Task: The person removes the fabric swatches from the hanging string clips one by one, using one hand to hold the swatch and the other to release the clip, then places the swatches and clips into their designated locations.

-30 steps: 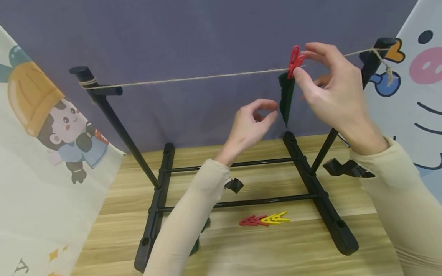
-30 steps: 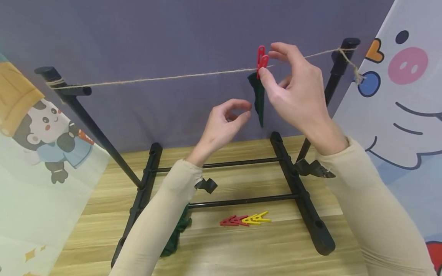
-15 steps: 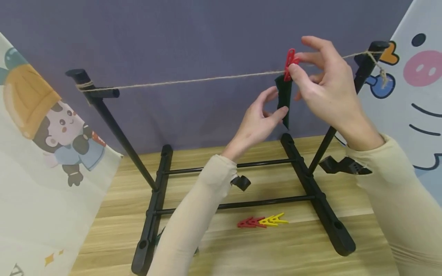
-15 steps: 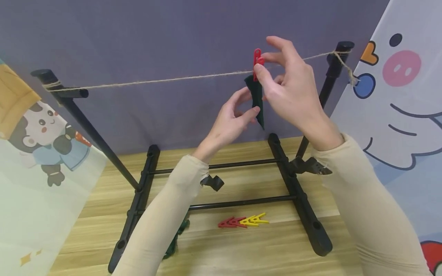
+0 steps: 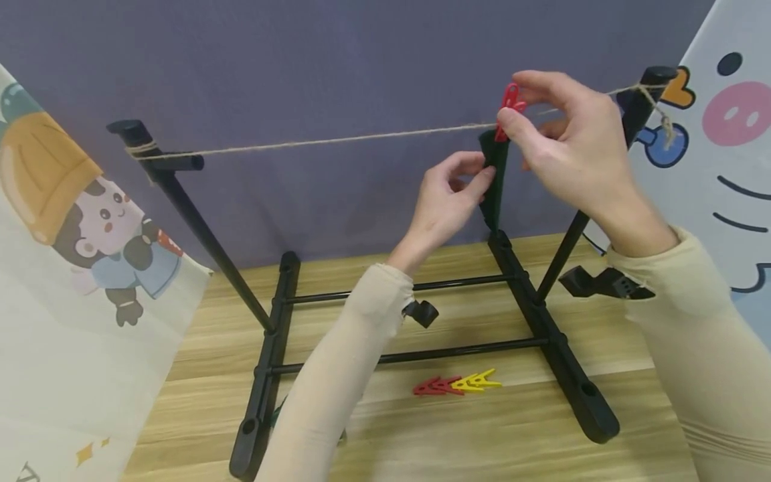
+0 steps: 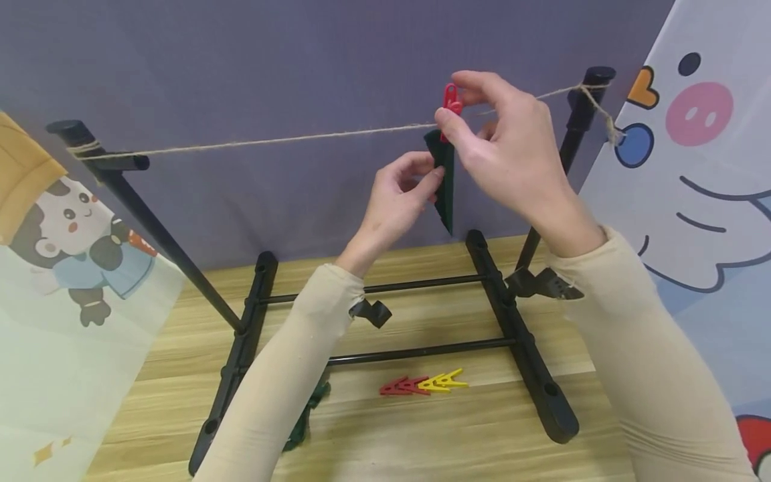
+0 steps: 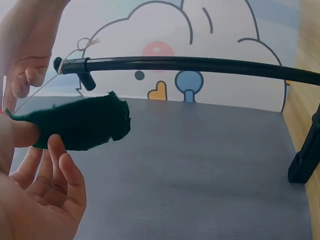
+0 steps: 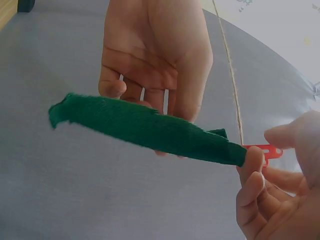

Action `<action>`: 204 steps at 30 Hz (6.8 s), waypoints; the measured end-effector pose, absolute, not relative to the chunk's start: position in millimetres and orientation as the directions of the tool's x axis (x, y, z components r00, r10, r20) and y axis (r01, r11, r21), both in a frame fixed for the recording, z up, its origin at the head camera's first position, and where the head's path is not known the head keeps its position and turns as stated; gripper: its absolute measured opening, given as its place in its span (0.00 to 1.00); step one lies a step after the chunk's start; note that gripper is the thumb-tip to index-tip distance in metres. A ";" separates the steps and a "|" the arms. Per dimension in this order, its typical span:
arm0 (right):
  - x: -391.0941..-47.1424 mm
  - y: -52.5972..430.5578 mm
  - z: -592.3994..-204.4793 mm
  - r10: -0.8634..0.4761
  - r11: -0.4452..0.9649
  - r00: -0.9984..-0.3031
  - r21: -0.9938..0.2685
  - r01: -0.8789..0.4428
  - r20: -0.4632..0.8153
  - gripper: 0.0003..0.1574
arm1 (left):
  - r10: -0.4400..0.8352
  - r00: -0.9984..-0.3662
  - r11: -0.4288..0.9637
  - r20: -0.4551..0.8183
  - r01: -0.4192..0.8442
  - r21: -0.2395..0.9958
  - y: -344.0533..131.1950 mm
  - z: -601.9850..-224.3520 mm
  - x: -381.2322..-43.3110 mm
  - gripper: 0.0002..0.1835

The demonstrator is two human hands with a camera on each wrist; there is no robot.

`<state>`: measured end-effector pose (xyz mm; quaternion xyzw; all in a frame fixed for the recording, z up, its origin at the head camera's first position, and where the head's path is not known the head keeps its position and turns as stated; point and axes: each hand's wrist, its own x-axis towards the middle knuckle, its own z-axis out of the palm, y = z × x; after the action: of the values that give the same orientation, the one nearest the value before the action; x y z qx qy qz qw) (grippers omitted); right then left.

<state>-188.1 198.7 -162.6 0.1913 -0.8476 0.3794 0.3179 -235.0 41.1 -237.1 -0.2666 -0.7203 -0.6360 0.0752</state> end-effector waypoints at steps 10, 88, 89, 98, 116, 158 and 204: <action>-183.4 212.4 -153.7 -0.090 0.652 -0.728 -0.513 -0.559 0.680 0.25 | 0.288 -0.822 0.097 0.491 0.535 0.839 41.4 -236.5 -234.7 0.13; -189.2 200.5 -161.5 0.061 0.651 -0.316 -0.278 -0.707 0.947 0.11 | 0.237 -0.850 0.188 0.471 0.516 0.836 -12.7 -262.1 -232.4 0.15; -189.1 200.2 -162.0 0.061 0.652 -0.317 -0.278 -0.705 0.946 0.11 | 0.239 -0.850 0.188 0.469 0.514 0.837 -14.2 -262.5 -231.6 0.15; -187.8 201.3 -166.8 0.076 0.657 -0.321 -0.290 -0.696 0.944 0.11 | 0.246 -0.831 0.169 0.499 0.544 0.822 -21.4 -264.4 -224.2 0.14; -181.7 196.0 -181.0 0.090 0.614 -0.359 -0.336 -0.714 0.929 0.12 | 0.251 -0.834 0.202 0.491 0.541 0.816 -32.0 -274.8 -220.3 0.13; -184.6 204.7 -252.6 -0.040 0.589 -0.497 -0.381 -0.713 0.867 0.21 | 0.215 -0.871 0.189 0.441 0.480 0.856 -43.5 -303.8 -210.8 0.15; -181.0 196.7 -308.5 -0.101 0.500 -0.665 -0.540 -0.677 0.740 0.26 | 0.214 -0.924 0.108 0.316 0.344 0.933 -52.7 -348.3 -217.5 0.12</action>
<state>-181.0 196.7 -308.5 0.2428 -0.8009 0.4368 0.3297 -217.5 -52.7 -348.3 -0.1877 -0.7424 -0.6411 0.0508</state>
